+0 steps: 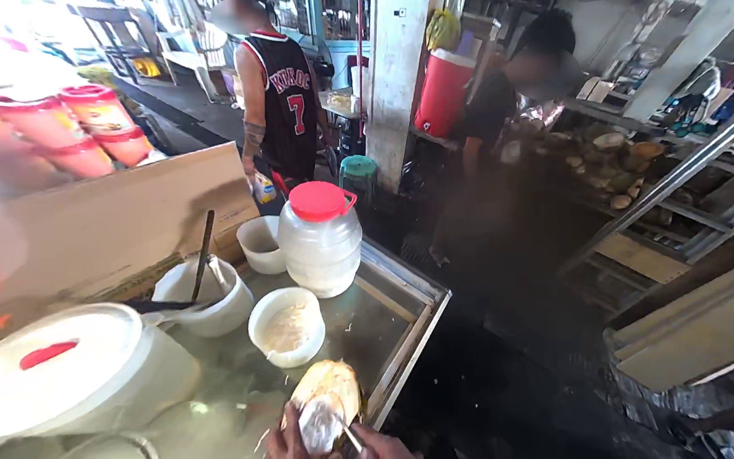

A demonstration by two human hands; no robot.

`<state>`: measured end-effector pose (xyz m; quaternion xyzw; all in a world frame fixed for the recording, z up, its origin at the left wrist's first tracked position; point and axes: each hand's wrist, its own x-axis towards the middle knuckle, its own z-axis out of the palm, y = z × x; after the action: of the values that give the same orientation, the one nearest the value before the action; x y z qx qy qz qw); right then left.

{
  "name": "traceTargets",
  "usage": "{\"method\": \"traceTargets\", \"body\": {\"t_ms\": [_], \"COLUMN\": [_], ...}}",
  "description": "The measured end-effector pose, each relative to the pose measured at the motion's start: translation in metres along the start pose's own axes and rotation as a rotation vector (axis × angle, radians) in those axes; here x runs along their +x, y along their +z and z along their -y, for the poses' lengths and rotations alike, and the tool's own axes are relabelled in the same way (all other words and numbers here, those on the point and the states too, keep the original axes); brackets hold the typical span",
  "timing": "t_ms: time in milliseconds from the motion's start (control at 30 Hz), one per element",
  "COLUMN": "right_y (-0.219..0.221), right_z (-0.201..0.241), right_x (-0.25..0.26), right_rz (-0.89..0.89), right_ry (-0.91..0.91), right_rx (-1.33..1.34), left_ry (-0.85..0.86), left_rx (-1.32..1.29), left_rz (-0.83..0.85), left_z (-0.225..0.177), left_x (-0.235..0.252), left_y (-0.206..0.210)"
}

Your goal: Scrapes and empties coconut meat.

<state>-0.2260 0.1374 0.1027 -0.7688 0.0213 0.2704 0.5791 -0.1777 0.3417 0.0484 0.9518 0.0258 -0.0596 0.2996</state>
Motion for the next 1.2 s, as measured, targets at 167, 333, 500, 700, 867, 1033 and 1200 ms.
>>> {"method": "traceTargets", "body": {"t_ms": [167, 333, 500, 700, 867, 1033, 1200], "right_y": [0.008, 0.009, 0.019, 0.045, 0.015, 0.040, 0.024], "right_z": [0.009, 0.028, 0.051, 0.055, 0.064, 0.069, 0.067], "right_x": [0.003, 0.033, 0.065, 0.080, 0.066, 0.081, 0.062], "right_rz": [0.038, 0.115, 0.054, 0.188, 0.403, 0.182, 0.456], "right_ry": [0.153, 0.224, 0.354, 0.245, 0.204, 0.290, 0.210], "right_rx": [0.022, -0.047, -0.071, -0.454, -0.684, -0.472, -0.727], "left_ry": [-0.145, -0.150, -0.112, -0.081, -0.048, -0.061, -0.023], "left_rx": [-0.039, -0.064, -0.087, -0.072, -0.163, -0.090, -0.129], "left_rz": [0.163, 0.264, 0.191, 0.207, 0.184, 0.185, 0.292], "left_z": [-0.010, 0.002, 0.007, 0.012, 0.022, 0.013, 0.025], "left_x": [0.012, 0.022, 0.019, 0.021, 0.019, 0.016, 0.022], "left_y": [-0.018, -0.011, -0.004, -0.006, -0.005, -0.006, -0.016]}}
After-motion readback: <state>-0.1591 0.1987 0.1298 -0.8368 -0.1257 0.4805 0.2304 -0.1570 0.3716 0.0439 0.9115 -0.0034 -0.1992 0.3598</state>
